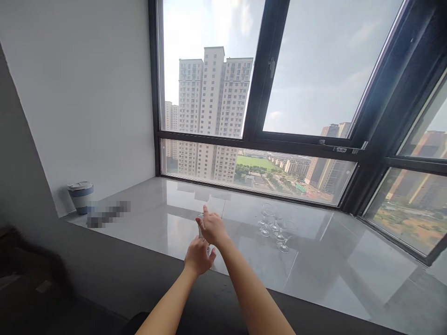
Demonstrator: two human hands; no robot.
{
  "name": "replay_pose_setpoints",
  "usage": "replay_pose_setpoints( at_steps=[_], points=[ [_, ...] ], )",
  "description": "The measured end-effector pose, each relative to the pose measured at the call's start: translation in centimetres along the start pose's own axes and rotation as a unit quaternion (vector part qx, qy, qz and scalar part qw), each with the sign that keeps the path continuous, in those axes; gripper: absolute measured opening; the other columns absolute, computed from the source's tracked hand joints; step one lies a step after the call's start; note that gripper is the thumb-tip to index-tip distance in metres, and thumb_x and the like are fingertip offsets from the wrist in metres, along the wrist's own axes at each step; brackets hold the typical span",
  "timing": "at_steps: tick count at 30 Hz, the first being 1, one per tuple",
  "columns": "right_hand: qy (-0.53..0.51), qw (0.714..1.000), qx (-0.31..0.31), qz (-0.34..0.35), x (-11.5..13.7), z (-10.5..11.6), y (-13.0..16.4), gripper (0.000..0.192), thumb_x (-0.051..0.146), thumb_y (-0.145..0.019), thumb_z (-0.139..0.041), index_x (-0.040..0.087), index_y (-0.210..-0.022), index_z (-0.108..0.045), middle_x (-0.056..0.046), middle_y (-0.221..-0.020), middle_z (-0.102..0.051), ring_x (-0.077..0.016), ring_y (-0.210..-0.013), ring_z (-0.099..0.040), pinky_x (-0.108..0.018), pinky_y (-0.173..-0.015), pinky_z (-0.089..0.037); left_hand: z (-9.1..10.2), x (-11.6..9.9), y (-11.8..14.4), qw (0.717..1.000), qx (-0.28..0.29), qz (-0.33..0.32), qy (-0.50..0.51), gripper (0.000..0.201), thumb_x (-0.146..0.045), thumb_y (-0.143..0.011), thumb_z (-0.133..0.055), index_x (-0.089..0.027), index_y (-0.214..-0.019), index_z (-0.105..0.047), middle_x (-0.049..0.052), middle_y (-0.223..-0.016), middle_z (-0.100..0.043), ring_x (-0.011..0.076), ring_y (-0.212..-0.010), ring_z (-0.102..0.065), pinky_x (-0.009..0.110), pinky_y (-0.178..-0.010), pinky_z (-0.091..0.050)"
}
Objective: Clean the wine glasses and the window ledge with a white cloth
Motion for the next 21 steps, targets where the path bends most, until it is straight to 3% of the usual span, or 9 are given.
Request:
replay_pose_setpoints(
  at_steps=[15,18,21],
  points=[
    [0.020,0.998,-0.052,0.001,-0.4,-0.2,0.0,0.065,0.051,-0.100,-0.028,0.007,-0.147,-0.035,-0.018,-0.097,-0.067,-0.0255,-0.098,-0.060,-0.037,-0.095,-0.038,-0.1,0.1,0.0,1.000,0.003,0.002,0.004,0.019,-0.028,-0.083,-0.051,-0.018,-0.095,-0.061,0.009,-0.090,-0.063,0.0261,-0.093,-0.056,0.038,-0.084,-0.042],
    [-0.023,0.997,-0.072,-0.019,-1.0,-0.3,0.1,0.063,0.051,-0.099,-0.030,0.010,-0.146,-0.037,-0.017,-0.097,-0.067,-0.0266,-0.098,-0.060,-0.037,-0.091,-0.041,-0.2,0.2,0.0,1.000,0.003,0.002,0.002,0.015,-0.026,-0.082,-0.051,-0.018,-0.090,-0.061,0.008,-0.089,-0.061,0.0248,-0.091,-0.055,0.036,-0.080,-0.042],
    [-0.134,0.985,-0.098,-0.051,-2.0,-0.4,0.2,0.063,0.052,-0.099,-0.030,0.011,-0.146,-0.037,-0.015,-0.099,-0.067,-0.0268,-0.095,-0.061,-0.036,-0.084,-0.044,-0.2,0.0,-0.1,1.000,0.001,-0.007,-0.006,0.011,-0.024,-0.081,-0.050,-0.018,-0.085,-0.059,0.008,-0.088,-0.060,0.0235,-0.089,-0.054,0.035,-0.078,-0.041]
  ],
)
Point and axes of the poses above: each hand's wrist, its own y-axis away from the middle knuckle, its own z-axis out of the back of the hand, x = y × z, the point moved 8 cm from there along -y, towards the middle knuckle
